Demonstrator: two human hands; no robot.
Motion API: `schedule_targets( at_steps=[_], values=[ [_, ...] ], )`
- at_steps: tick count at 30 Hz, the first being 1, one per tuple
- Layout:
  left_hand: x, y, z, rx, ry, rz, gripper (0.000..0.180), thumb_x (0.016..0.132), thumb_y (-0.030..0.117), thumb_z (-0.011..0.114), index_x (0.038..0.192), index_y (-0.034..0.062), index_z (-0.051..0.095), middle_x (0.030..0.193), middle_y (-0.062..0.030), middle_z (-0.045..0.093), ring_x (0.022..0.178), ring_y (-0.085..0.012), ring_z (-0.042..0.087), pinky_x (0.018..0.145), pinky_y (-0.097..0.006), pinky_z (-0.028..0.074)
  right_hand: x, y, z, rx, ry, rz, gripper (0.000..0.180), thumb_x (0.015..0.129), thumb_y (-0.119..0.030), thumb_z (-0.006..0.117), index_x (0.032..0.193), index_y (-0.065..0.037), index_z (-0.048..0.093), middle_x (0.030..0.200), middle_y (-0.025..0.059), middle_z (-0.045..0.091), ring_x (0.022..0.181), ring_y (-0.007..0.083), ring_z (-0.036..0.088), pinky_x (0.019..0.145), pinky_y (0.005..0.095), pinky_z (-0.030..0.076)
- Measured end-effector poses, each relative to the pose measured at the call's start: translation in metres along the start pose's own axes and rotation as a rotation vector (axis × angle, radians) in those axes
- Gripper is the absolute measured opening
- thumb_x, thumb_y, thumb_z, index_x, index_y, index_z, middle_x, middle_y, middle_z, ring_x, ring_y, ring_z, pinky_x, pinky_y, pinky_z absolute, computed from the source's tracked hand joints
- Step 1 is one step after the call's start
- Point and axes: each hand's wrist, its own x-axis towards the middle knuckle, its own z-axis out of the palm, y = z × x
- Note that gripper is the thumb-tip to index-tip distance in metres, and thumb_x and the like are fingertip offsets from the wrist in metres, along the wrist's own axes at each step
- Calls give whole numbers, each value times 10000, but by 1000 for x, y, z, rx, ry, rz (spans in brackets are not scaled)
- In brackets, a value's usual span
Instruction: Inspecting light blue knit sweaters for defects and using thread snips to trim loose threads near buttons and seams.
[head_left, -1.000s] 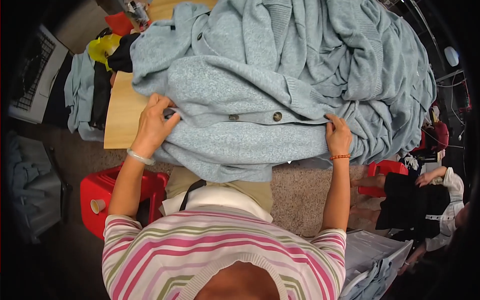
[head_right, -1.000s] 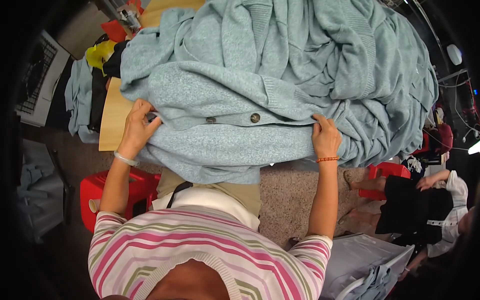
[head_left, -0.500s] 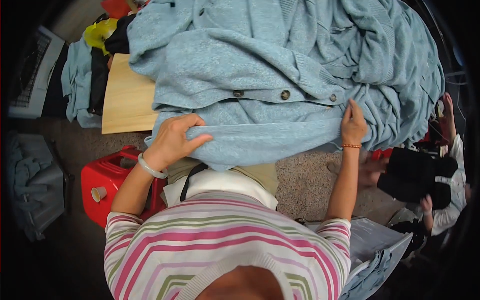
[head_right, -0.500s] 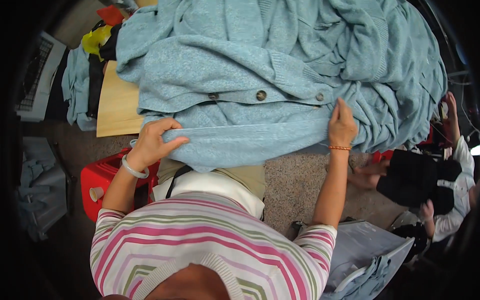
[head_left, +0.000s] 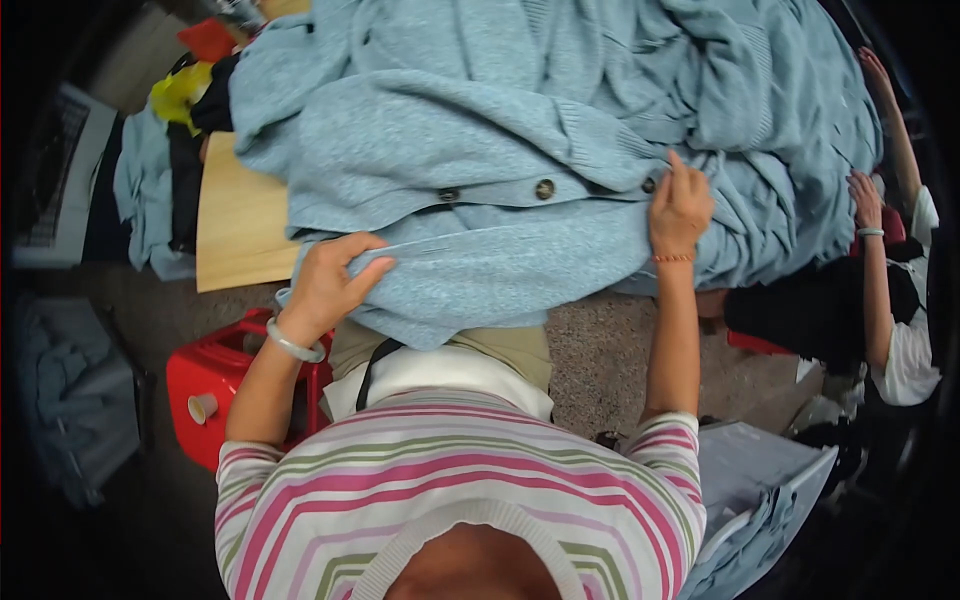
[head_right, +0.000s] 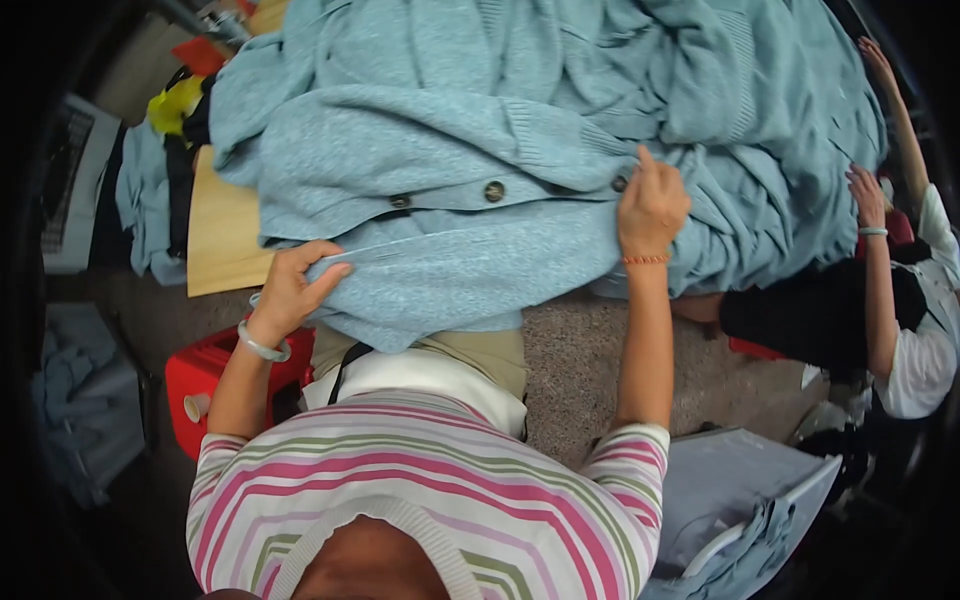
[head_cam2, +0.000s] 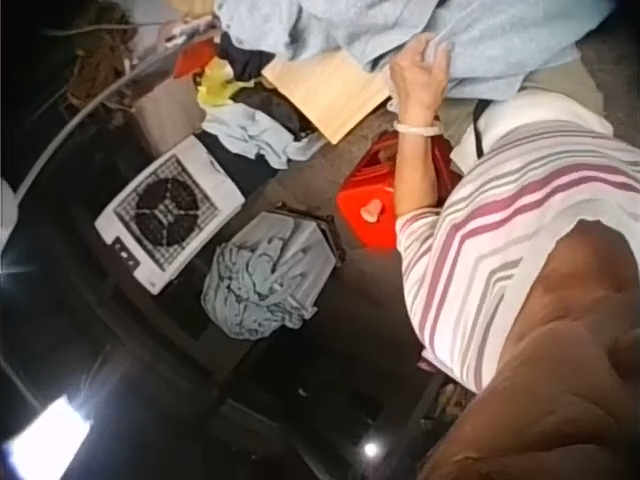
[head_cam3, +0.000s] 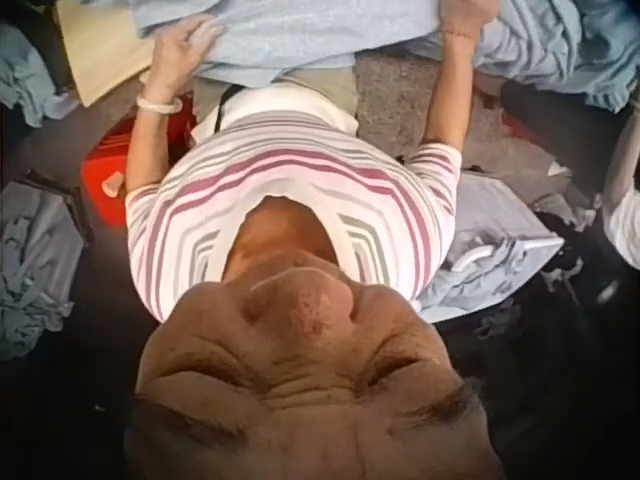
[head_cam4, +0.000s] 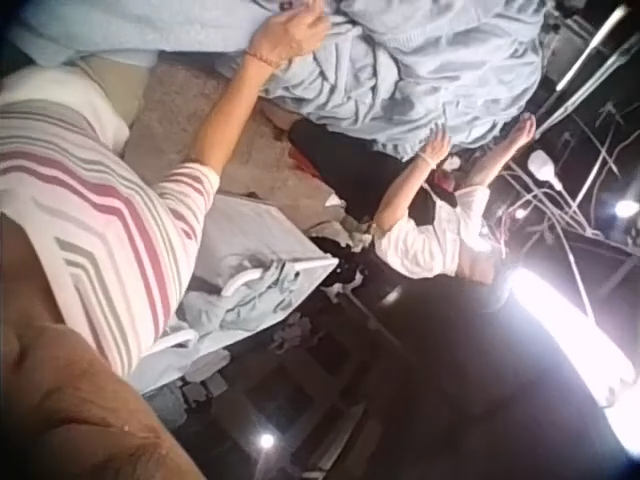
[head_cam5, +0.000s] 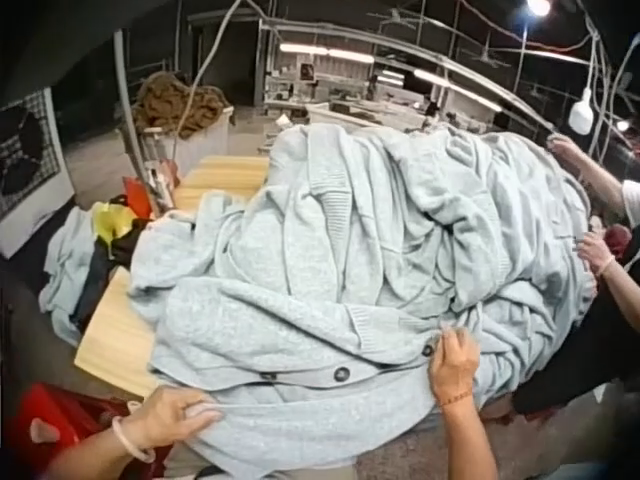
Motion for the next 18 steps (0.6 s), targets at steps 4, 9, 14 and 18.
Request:
schedule_targets(
  at_steps=[4, 9, 14, 18],
  values=[
    [0, 2, 3, 17, -16, 9, 187, 832, 169, 710, 935, 16, 674, 769, -126, 662, 506, -207, 525, 500, -303, 405, 9, -75, -44, 541, -108, 10, 205, 841, -6, 623, 1033, -62, 668, 967, 123, 646, 813, 260, 634, 712, 369, 493],
    [-2, 12, -1, 42, -10, 96, 139, 819, 132, 707, 911, 34, 672, 827, -105, 649, 594, -257, 579, 531, -342, 431, -17, -203, -68, 1028, -529, -50, 269, 805, -42, 682, 1072, -55, 646, 993, 121, 624, 823, 290, 647, 621, 358, 532],
    [-2, 32, 12, 249, 70, 287, 310, 729, 107, 753, 1006, 45, 631, 868, -126, 563, 820, -318, 575, 687, -393, 469, -27, -211, -56, 1039, -539, -89, 249, 784, -16, 683, 1028, -47, 650, 858, 102, 578, 659, 289, 607, 555, 370, 506],
    [2, 38, 35, 187, 38, 213, 295, 689, 50, 730, 959, 41, 611, 861, -114, 586, 835, -324, 587, 693, -409, 478, -26, -207, -66, 1058, -507, -123, 217, 777, -14, 689, 989, -45, 653, 828, 94, 589, 662, 269, 617, 556, 357, 512]
  ],
)
